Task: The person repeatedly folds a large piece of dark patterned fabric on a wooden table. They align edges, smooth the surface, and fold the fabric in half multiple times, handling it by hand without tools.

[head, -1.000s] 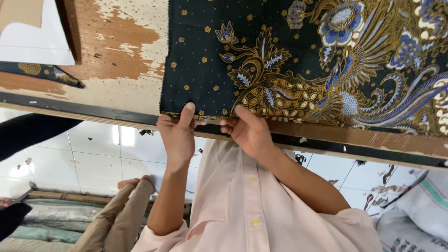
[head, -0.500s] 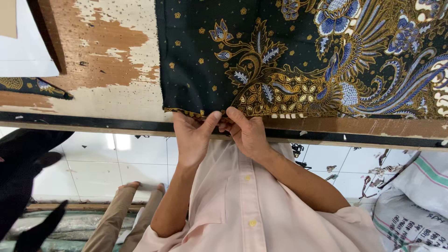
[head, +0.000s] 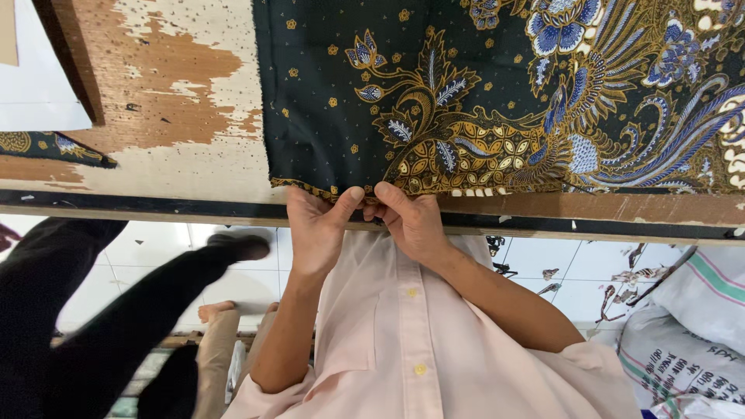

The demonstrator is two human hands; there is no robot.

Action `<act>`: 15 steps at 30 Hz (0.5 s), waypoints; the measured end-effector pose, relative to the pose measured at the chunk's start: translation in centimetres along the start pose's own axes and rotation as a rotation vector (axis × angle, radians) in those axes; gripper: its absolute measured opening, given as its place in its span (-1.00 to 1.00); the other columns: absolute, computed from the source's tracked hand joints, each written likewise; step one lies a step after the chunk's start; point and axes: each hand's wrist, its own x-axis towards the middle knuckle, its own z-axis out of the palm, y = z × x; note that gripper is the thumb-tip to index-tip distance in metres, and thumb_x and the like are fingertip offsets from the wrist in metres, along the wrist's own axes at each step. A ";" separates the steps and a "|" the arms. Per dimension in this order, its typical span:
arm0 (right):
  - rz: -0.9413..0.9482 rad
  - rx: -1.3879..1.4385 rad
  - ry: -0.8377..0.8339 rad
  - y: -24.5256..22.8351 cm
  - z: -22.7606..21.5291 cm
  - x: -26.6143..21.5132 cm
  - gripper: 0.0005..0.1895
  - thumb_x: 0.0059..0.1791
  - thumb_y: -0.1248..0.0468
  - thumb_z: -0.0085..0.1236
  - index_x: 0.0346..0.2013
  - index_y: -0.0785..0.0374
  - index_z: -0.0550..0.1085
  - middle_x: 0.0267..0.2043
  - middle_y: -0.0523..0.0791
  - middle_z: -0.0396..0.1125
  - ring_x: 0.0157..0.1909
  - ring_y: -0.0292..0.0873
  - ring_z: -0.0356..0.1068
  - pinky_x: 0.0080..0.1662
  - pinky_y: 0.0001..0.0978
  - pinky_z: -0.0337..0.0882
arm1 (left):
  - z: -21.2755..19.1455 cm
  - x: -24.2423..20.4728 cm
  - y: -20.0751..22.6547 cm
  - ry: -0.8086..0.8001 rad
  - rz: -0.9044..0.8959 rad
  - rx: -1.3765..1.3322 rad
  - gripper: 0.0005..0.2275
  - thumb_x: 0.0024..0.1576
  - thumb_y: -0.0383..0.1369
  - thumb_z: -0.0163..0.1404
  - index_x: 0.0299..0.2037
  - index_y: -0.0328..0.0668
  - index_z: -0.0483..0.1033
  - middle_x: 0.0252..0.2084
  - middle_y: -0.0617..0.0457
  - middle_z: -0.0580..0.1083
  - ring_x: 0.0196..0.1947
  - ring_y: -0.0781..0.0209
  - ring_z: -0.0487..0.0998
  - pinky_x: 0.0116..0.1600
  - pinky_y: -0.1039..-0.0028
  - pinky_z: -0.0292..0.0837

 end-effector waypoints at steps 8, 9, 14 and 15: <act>-0.005 -0.025 0.009 0.0 -0.3 -0.1 -0.90 0.08 0.40 0.15 -0.14 0.37 0.54 -0.17 -0.02 0.48 -0.18 -0.13 0.46 -0.08 -0.21 0.48 | -0.3 0.0 -0.4 -0.016 -0.015 0.033 -0.81 0.22 -0.62 0.12 -0.05 -0.47 0.37 -0.17 -0.10 0.57 -0.25 0.24 0.61 -0.15 0.42 0.62; -0.011 -0.017 -0.010 0.0 -0.3 0.0 -0.91 0.09 0.41 0.14 -0.13 0.39 0.54 -0.16 -0.01 0.49 -0.17 -0.11 0.47 -0.07 -0.19 0.49 | -0.3 0.1 -0.5 0.002 -0.016 0.056 -0.78 0.22 -0.61 0.12 -0.04 -0.44 0.33 -0.17 -0.09 0.57 -0.24 0.24 0.62 -0.16 0.42 0.63; -0.044 0.018 -0.061 0.3 -0.8 0.4 -0.89 0.10 0.42 0.12 -0.09 0.37 0.53 -0.14 0.00 0.49 -0.11 -0.09 0.50 -0.04 -0.15 0.52 | -0.6 0.0 -1.0 -0.020 -0.017 -0.070 -0.66 0.21 -0.58 0.11 0.11 -0.33 0.23 -0.08 -0.08 0.53 -0.20 0.26 0.61 -0.12 0.44 0.62; -0.046 0.020 -0.057 0.4 -0.9 0.5 -0.89 0.10 0.42 0.12 -0.10 0.37 0.54 -0.15 -0.01 0.49 -0.12 -0.10 0.50 -0.05 -0.15 0.52 | -0.7 0.0 -1.1 -0.026 -0.013 -0.082 -0.64 0.21 -0.58 0.11 0.13 -0.31 0.22 -0.07 -0.08 0.53 -0.20 0.26 0.61 -0.11 0.45 0.62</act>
